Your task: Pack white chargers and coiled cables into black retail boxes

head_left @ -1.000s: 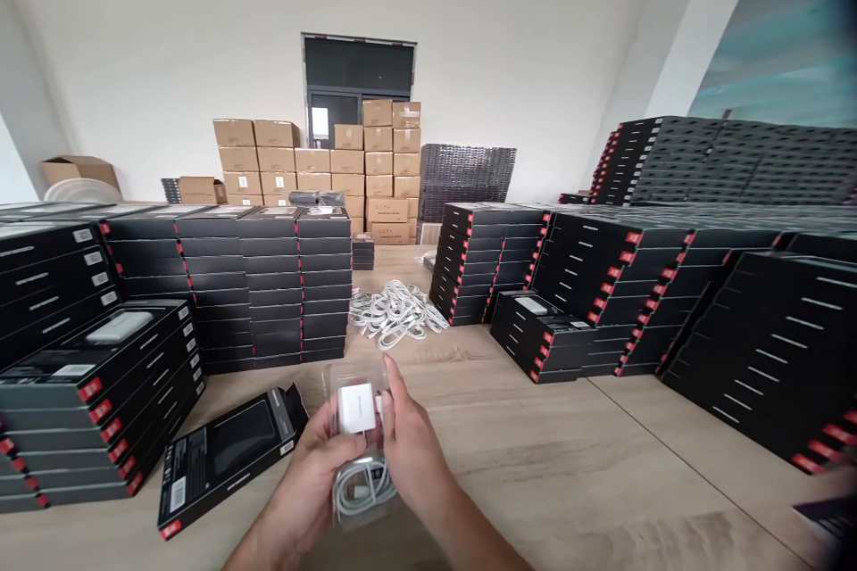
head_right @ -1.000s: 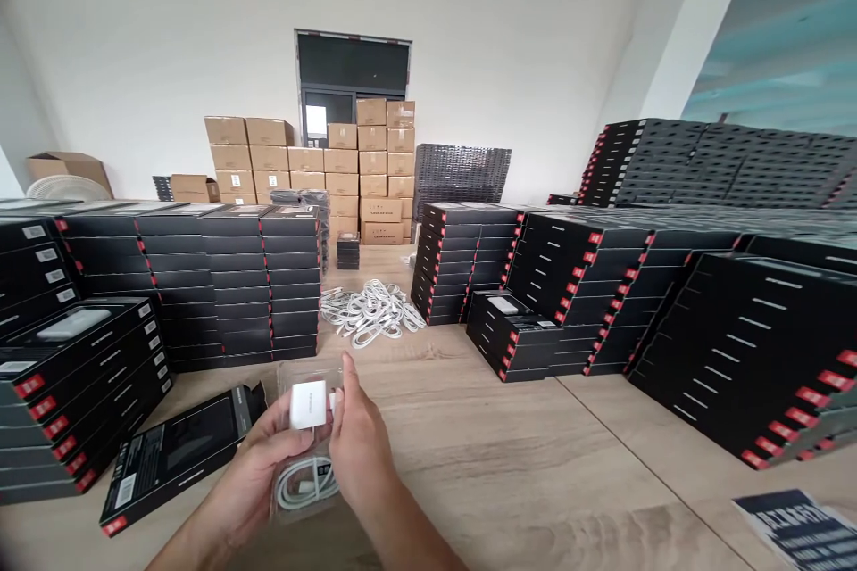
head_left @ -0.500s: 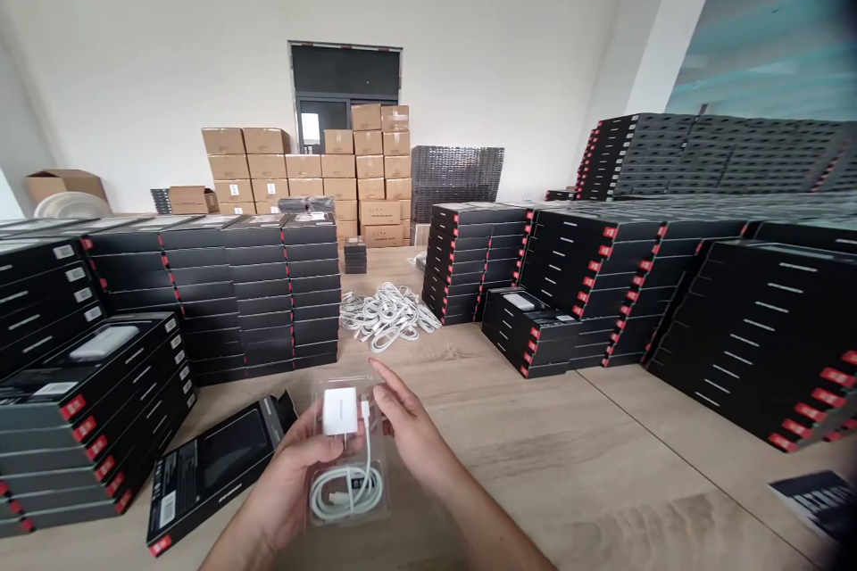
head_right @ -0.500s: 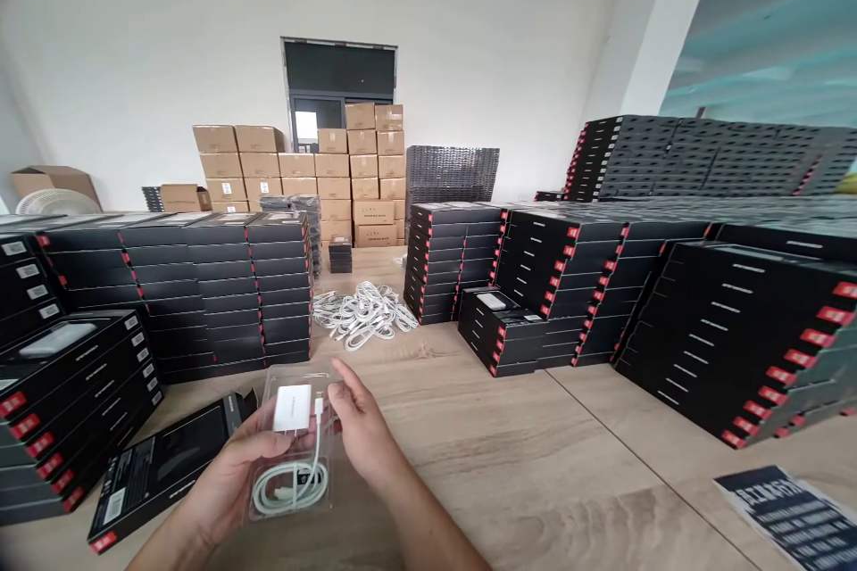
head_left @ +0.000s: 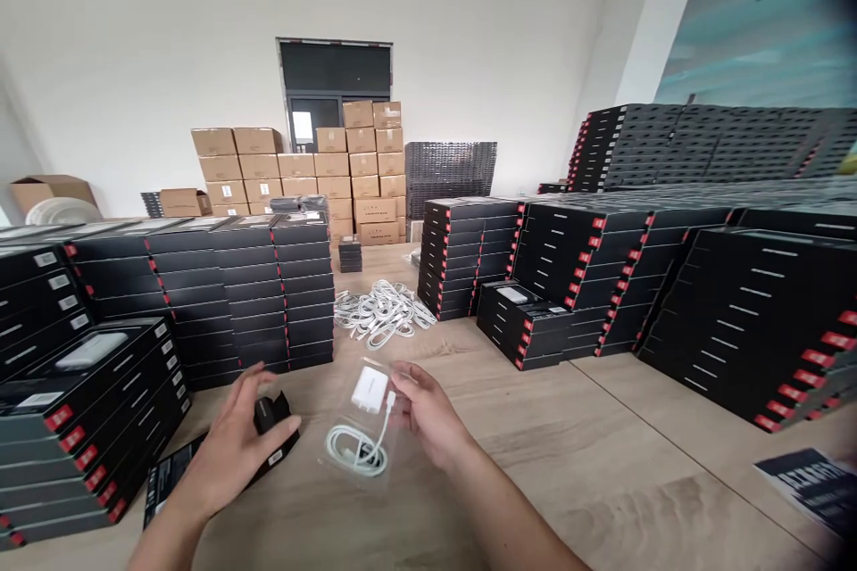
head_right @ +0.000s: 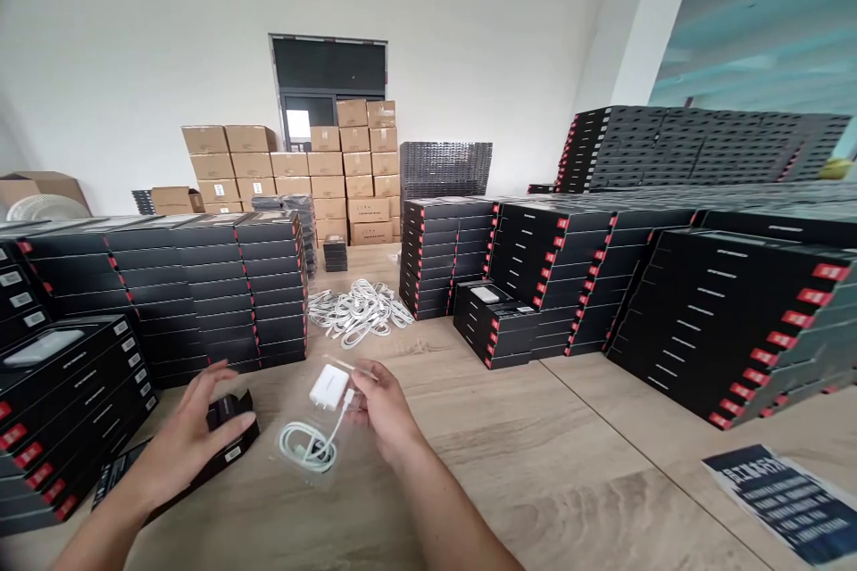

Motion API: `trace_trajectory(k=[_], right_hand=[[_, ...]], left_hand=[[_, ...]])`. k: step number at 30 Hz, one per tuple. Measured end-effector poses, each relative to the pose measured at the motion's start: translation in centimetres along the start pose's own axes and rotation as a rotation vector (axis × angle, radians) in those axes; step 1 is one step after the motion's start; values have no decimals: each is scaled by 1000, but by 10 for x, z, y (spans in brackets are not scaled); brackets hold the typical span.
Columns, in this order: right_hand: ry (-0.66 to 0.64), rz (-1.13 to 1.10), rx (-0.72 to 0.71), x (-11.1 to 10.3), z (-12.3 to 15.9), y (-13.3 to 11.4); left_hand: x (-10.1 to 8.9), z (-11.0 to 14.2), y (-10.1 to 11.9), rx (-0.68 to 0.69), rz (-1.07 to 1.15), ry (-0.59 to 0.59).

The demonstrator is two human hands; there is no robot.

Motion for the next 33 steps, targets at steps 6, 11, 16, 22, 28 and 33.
trace_trajectory(k=[6, 11, 16, 22, 28, 33], right_hand=[[0, -104, 5, -4, -3, -2], [-59, -233, 13, 8, 0, 2], [-29, -357, -190, 18, 7, -3], [84, -293, -340, 12, 12, -8], [71, -196, -305, 12, 12, -12], [-78, -127, -259, 30, 22, -25]], left_hand=[[15, 3, -38, -42, -487, -223], [24, 8, -11, 26, -462, -243], [36, 17, 34, 183, -376, -209], [27, 15, 52, 269, -426, 41], [16, 16, 57, 331, -497, 160], [15, 19, 62, 363, -396, 107]])
Point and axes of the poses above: each hand's wrist, its own z-axis away from the middle knuckle, its own x-axis out of the palm, y = z × x, the point moved 10 cm from there along -z, towards the middle knuckle, and after that the axes turned 7 degrees about -z, right-handed, at the moved point
